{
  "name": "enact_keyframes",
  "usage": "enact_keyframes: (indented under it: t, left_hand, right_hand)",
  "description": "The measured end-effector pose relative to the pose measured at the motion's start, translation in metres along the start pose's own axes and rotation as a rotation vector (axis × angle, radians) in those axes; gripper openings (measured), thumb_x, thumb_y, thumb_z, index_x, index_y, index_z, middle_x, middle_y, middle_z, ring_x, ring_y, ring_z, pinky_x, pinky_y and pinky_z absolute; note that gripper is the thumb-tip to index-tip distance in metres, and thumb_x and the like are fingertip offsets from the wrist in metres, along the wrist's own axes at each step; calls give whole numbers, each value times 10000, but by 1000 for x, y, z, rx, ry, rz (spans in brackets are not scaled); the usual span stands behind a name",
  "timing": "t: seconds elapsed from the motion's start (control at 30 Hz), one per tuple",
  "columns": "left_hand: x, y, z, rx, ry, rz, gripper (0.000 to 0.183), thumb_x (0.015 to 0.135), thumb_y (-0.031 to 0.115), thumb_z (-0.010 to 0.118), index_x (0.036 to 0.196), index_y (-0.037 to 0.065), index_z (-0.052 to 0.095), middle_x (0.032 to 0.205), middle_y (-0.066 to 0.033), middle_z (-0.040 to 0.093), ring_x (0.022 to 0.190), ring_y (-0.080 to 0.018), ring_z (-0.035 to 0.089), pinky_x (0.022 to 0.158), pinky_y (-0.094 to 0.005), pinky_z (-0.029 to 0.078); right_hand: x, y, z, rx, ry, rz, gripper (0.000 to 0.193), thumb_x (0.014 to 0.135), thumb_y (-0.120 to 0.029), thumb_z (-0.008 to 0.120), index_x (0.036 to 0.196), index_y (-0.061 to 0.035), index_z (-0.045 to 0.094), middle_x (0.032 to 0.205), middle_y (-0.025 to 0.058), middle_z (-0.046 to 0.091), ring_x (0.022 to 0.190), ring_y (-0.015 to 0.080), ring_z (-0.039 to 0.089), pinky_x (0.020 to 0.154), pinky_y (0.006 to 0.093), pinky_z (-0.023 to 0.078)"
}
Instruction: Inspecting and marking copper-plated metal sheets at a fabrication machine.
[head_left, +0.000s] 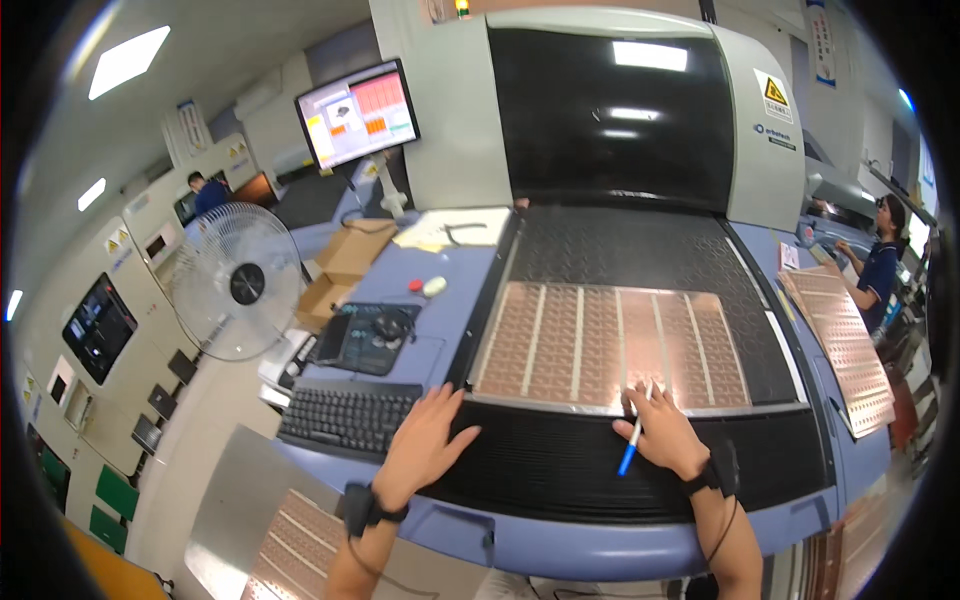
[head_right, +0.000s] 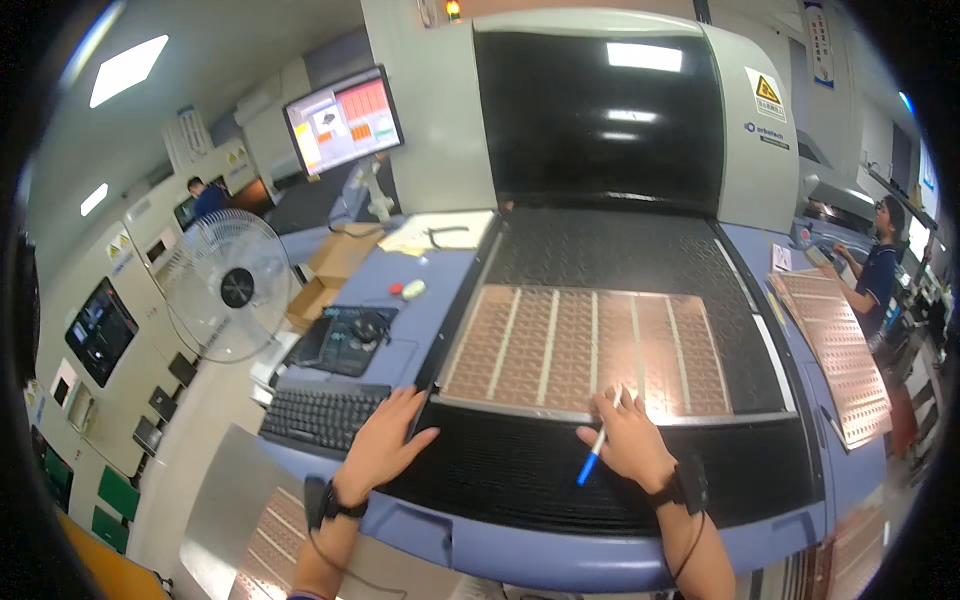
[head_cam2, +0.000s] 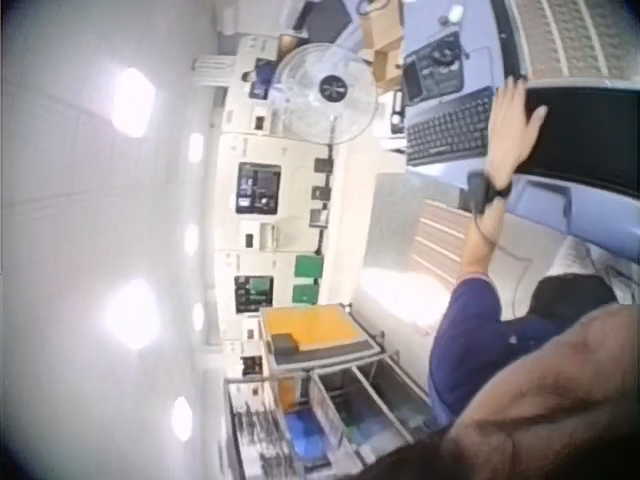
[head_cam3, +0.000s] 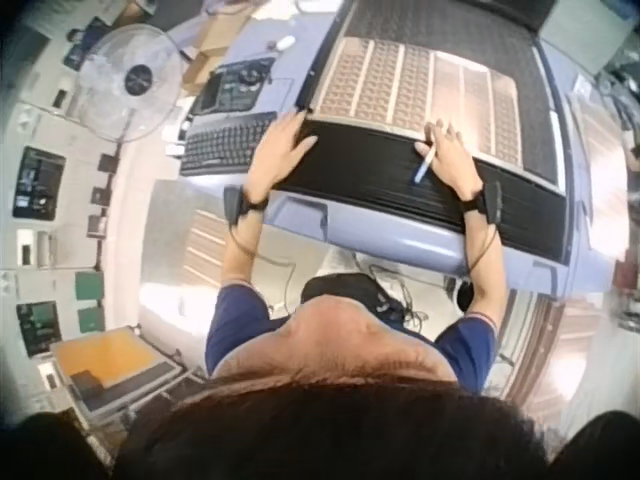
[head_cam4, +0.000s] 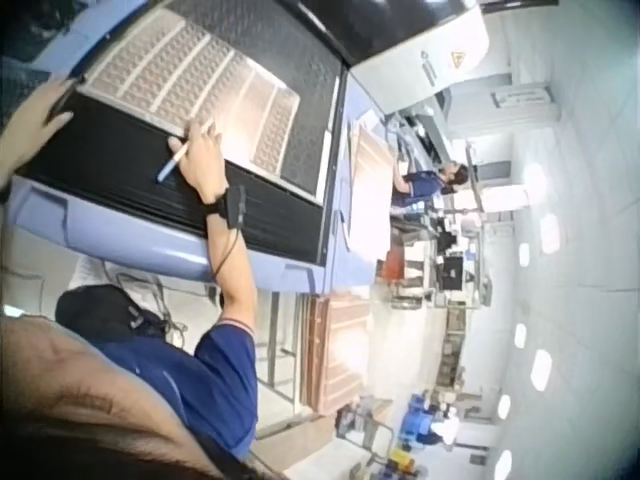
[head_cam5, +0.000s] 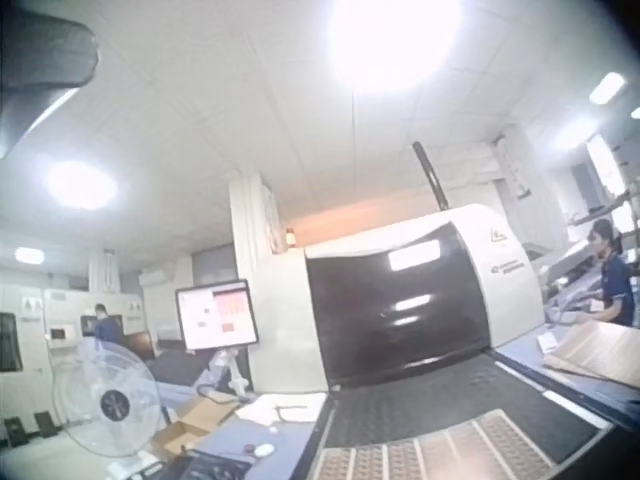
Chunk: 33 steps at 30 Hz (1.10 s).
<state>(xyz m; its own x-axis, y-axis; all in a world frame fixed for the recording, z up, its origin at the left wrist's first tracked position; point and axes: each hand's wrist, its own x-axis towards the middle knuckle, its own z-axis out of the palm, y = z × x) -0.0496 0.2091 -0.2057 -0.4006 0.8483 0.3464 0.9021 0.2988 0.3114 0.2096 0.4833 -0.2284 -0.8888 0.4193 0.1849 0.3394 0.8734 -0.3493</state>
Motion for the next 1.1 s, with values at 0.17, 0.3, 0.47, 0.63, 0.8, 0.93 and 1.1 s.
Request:
enact_keyframes:
  t: [0.17,0.3,0.47,0.63,0.8,0.93,1.1]
  left_hand:
    - [-82,-75,-44,322,380,-436,505,918,210,670,1331,-54,549,1336,-286,583,1289,-513,489,1130,-534,364]
    - [-103,-103,-50,199,276,-640,306,916,157,643,1149,-40,671,1139,-283,668,1159,-474,576,1061,-523,418]
    - [-59,-52,-40,-25,452,-353,226,903,106,649,1092,0,714,1058,-191,719,1004,-363,678,890,-424,534]
    - [20,47,24,-159,201,280,251,864,164,725,1084,44,730,1062,-155,735,1030,-313,699,905,-407,556]
    - [63,80,76,-258,151,528,231,870,125,703,1079,26,714,968,-140,723,948,-302,697,848,-397,555]
    - [47,78,85,-370,142,561,287,874,97,689,1142,-7,682,915,-123,706,848,-276,692,757,-374,549]
    - [36,83,82,-418,144,604,252,889,119,678,1095,-25,693,949,-101,725,873,-226,708,784,-324,561]
  right_hand:
    - [2,-1,4,8,9,-15,560,975,-398,613,1294,50,505,1200,355,610,1276,549,476,1110,603,348]
    - [4,-1,4,24,24,-12,560,981,-390,611,1305,53,503,1160,368,628,1306,579,440,1124,605,331]
    - [9,-2,7,6,51,-24,517,980,-352,619,1315,27,514,1211,367,608,1301,572,451,1105,590,362]
    - [4,-23,-11,283,9,128,442,957,-239,664,1297,15,542,1186,361,622,1238,526,533,1038,527,454]
    - [-9,-49,-15,361,273,-30,343,900,-117,707,1206,16,625,1053,265,696,960,444,686,820,439,549]
    - [-19,-59,-11,353,283,-92,339,825,-47,750,1151,-4,665,1035,239,707,936,403,707,809,423,564]
    - [-25,-68,-2,303,312,-219,303,759,1,757,1053,4,682,978,223,728,895,364,733,801,404,581]
